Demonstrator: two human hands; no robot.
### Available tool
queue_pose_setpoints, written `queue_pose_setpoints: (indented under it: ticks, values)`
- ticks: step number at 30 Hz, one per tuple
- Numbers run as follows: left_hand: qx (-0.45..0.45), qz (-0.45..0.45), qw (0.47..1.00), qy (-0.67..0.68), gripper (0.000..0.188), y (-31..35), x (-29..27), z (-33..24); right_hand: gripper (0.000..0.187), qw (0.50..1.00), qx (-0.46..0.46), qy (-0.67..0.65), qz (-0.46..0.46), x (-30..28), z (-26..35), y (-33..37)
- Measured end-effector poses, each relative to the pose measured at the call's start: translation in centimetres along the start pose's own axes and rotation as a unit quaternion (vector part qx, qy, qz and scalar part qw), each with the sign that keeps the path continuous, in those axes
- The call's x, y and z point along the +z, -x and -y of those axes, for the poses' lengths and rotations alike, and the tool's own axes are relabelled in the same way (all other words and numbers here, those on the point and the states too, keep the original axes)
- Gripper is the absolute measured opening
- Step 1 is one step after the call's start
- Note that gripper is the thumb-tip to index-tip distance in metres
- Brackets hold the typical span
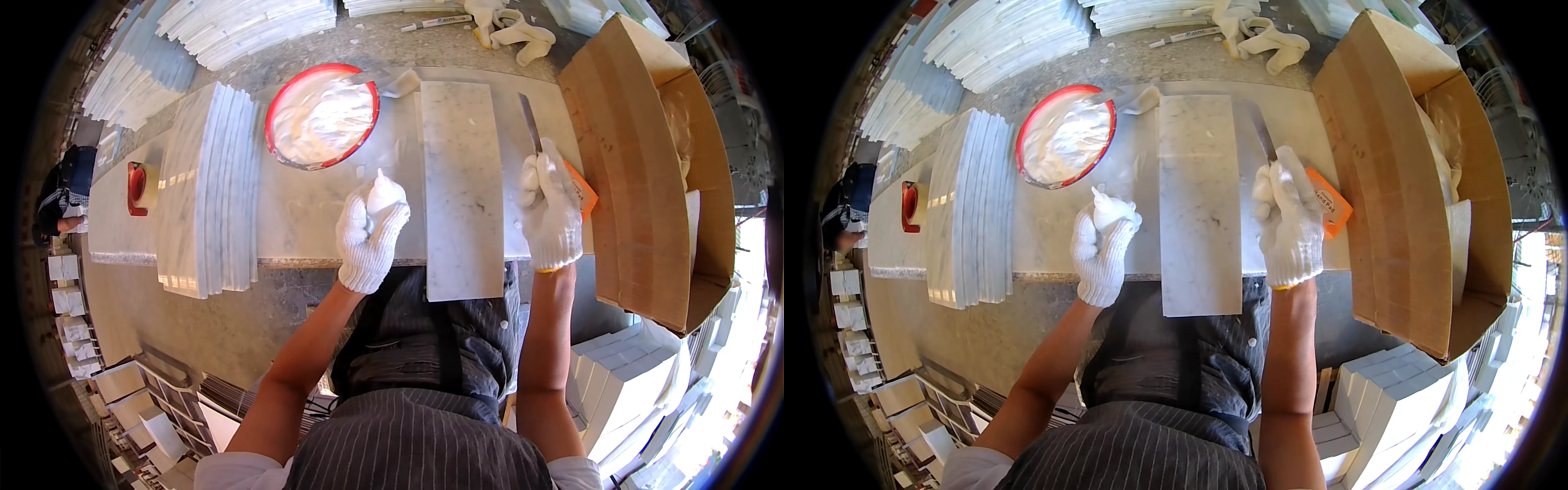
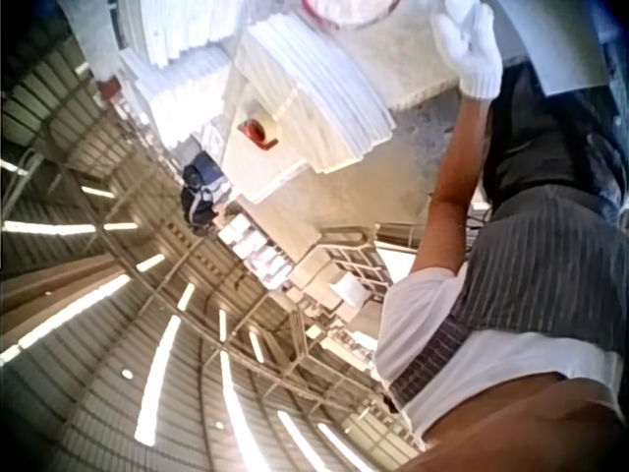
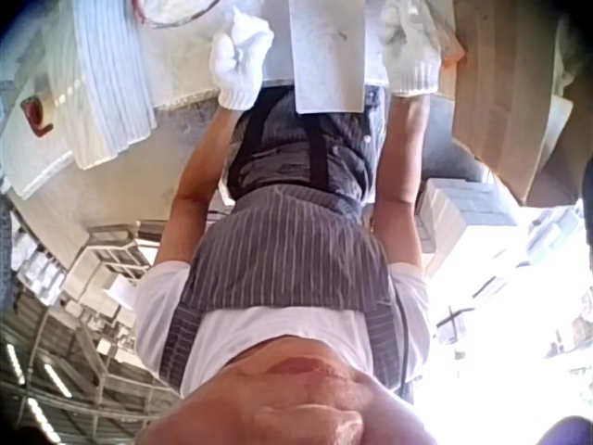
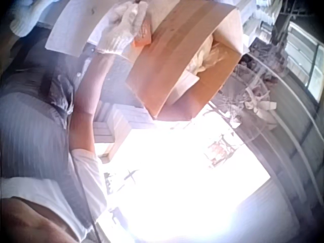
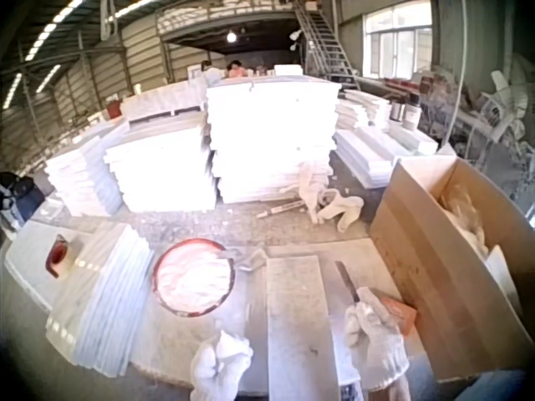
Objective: The person scoops white paste from a red bowl and spreads it evenly onto a rectangular white tile using a small metal spatula. They then place the coated tile into a cardboard box. The process is repeated for multiple tiles.
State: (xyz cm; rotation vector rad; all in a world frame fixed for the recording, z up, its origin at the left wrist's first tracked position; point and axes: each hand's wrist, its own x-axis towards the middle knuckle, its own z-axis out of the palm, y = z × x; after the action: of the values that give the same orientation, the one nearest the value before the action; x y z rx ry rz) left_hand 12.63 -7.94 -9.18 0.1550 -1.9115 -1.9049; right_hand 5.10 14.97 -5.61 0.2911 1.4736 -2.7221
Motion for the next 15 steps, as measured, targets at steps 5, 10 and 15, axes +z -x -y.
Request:
queue_pose_setpoints:
  ticks: [5,10,15]
  values:
    - [0.031,-0.004,0.999,0.012,0.038,0.1,0.2,0.1,0.034,0.941,0.165,-0.284,0.081,-0.6,0.3,3.8]
    - [0.017,0.051,0.999,0.011,0.036,1.1,1.4,-0.9,0.03,0.968,0.137,-0.194,0.08,0.4,0.9,4.7]
    - [0.023,0.059,0.997,0.051,0.04,1.0,2.2,-0.3,0.031,0.998,0.047,0.007,0.035,1.3,1.5,3.0]
